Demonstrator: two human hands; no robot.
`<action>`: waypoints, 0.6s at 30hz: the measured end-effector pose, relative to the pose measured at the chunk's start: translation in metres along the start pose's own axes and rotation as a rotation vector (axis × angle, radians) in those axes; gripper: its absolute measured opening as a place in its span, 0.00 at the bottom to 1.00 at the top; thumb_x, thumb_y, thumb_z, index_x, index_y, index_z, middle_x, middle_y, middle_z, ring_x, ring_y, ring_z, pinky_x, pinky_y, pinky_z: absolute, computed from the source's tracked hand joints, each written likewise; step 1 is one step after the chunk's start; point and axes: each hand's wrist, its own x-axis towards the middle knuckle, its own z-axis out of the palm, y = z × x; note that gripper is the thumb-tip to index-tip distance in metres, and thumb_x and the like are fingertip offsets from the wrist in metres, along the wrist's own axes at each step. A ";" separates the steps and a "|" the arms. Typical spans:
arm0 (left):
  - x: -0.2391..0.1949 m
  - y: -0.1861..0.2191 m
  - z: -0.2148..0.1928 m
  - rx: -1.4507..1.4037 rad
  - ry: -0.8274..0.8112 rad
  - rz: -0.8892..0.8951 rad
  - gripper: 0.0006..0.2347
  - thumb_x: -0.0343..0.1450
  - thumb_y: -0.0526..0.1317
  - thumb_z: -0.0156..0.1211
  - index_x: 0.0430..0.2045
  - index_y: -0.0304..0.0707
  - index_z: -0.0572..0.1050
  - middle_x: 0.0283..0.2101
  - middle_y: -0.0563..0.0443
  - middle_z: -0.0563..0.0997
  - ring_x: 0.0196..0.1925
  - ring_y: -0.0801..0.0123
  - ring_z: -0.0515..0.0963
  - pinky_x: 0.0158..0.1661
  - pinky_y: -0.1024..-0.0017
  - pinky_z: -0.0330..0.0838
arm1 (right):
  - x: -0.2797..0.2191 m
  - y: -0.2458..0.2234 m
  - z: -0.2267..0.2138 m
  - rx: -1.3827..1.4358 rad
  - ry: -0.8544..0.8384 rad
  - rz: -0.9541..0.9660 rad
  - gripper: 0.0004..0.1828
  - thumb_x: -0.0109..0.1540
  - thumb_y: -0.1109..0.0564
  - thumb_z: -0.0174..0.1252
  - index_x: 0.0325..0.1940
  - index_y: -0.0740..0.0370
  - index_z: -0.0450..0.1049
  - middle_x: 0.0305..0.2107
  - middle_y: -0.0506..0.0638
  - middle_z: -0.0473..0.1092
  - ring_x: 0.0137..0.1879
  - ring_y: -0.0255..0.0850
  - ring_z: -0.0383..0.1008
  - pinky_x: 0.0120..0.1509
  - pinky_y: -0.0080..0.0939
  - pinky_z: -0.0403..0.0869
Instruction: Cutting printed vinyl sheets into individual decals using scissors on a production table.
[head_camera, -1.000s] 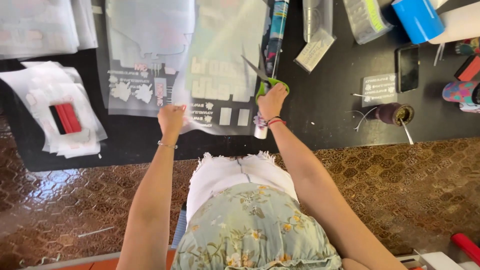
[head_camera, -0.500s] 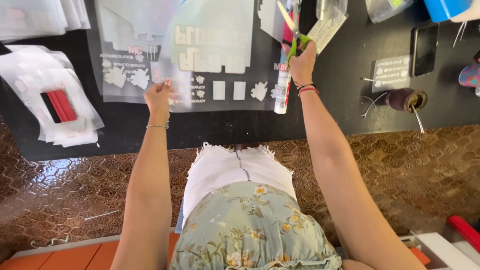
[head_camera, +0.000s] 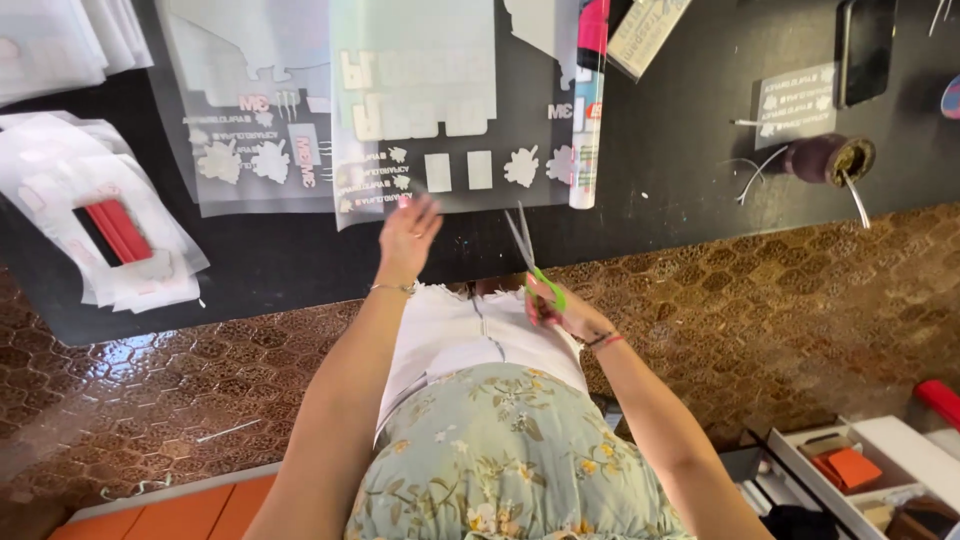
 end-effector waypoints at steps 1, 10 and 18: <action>-0.001 -0.011 0.010 0.007 0.002 -0.008 0.03 0.75 0.37 0.63 0.39 0.42 0.75 0.56 0.37 0.82 0.59 0.39 0.80 0.64 0.41 0.72 | 0.010 0.010 0.002 0.009 0.005 0.003 0.35 0.64 0.24 0.57 0.27 0.58 0.74 0.19 0.52 0.69 0.25 0.40 0.75 0.18 0.25 0.54; 0.019 -0.070 0.019 0.305 -0.135 -0.109 0.08 0.72 0.39 0.71 0.39 0.34 0.82 0.42 0.36 0.87 0.40 0.48 0.89 0.49 0.51 0.85 | 0.034 -0.001 0.051 0.161 0.048 -0.120 0.34 0.65 0.25 0.56 0.32 0.59 0.71 0.22 0.52 0.70 0.30 0.41 0.75 0.24 0.28 0.58; 0.014 -0.057 0.018 0.476 -0.099 -0.084 0.12 0.71 0.42 0.73 0.43 0.36 0.82 0.41 0.39 0.87 0.32 0.57 0.90 0.42 0.57 0.88 | 0.044 -0.036 0.061 0.189 0.123 -0.183 0.32 0.65 0.30 0.63 0.27 0.60 0.70 0.18 0.50 0.66 0.24 0.40 0.73 0.20 0.22 0.58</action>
